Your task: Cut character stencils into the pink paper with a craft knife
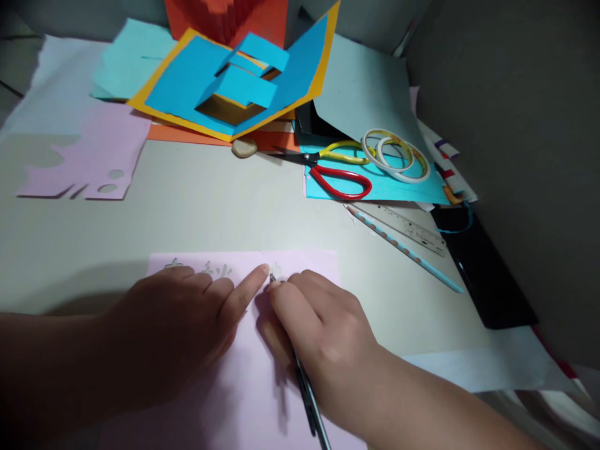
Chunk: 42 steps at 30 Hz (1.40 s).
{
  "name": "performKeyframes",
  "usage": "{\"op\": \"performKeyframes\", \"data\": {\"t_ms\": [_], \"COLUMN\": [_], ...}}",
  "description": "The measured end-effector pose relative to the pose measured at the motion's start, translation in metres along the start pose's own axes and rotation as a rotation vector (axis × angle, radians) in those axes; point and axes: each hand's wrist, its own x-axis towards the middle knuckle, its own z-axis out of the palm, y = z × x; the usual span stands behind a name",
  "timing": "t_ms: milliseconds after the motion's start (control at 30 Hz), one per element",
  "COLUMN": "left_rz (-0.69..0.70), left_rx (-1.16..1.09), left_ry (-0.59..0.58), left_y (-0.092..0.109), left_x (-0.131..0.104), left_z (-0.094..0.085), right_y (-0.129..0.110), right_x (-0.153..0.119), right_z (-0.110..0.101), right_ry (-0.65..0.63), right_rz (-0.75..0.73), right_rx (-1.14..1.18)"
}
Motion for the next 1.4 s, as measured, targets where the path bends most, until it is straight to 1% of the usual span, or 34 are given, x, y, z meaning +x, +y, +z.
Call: {"op": "performKeyframes", "data": {"t_ms": [100,167,267,333,400,500,733,867,933,1000,1133,1400], "left_rz": [-0.019,-0.018,0.024,0.065,0.093,0.096,0.085,0.08,0.082,0.084,0.058,-0.002], "left_rx": [-0.042,-0.083,-0.141,-0.16,-0.172,-0.187,-0.213,-0.186,-0.174,-0.17,-0.156,-0.163], "left_ry": [0.028,0.045,0.043,0.034,0.043,0.074,0.085,0.06,0.048,0.041,0.082,0.145], "left_y": [0.0,-0.002,-0.008,-0.012,-0.014,-0.016,-0.016,-0.017,-0.017,-0.016,-0.011,-0.006], "left_x": [0.0,0.001,0.001,0.0,0.0,-0.001,-0.001,-0.001,0.0,0.001,0.001,-0.003], "left_z": [0.002,0.002,-0.001,-0.004,-0.005,-0.006,-0.006,-0.008,-0.009,-0.009,-0.005,0.003], "right_y": [0.001,0.002,0.0,-0.002,-0.004,-0.006,-0.004,-0.003,-0.002,-0.001,-0.001,0.001], "right_x": [0.001,0.001,0.001,0.003,0.005,0.007,0.007,0.006,0.004,0.002,0.001,0.001], "right_z": [0.001,0.001,0.0,0.0,-0.001,-0.002,0.0,0.0,-0.001,-0.002,-0.004,-0.003], "right_ry": [0.041,0.082,0.177,0.203,0.175,0.138,0.127,0.117,0.118,0.092,0.014,0.017], "right_rz": [0.005,0.038,0.071,0.088,0.119,0.158,0.181,0.197,0.19,0.185,0.176,0.113], "right_rx": [0.011,0.023,0.017,-0.003,-0.027,-0.047,-0.025,-0.008,0.001,0.007,0.005,0.022]}}
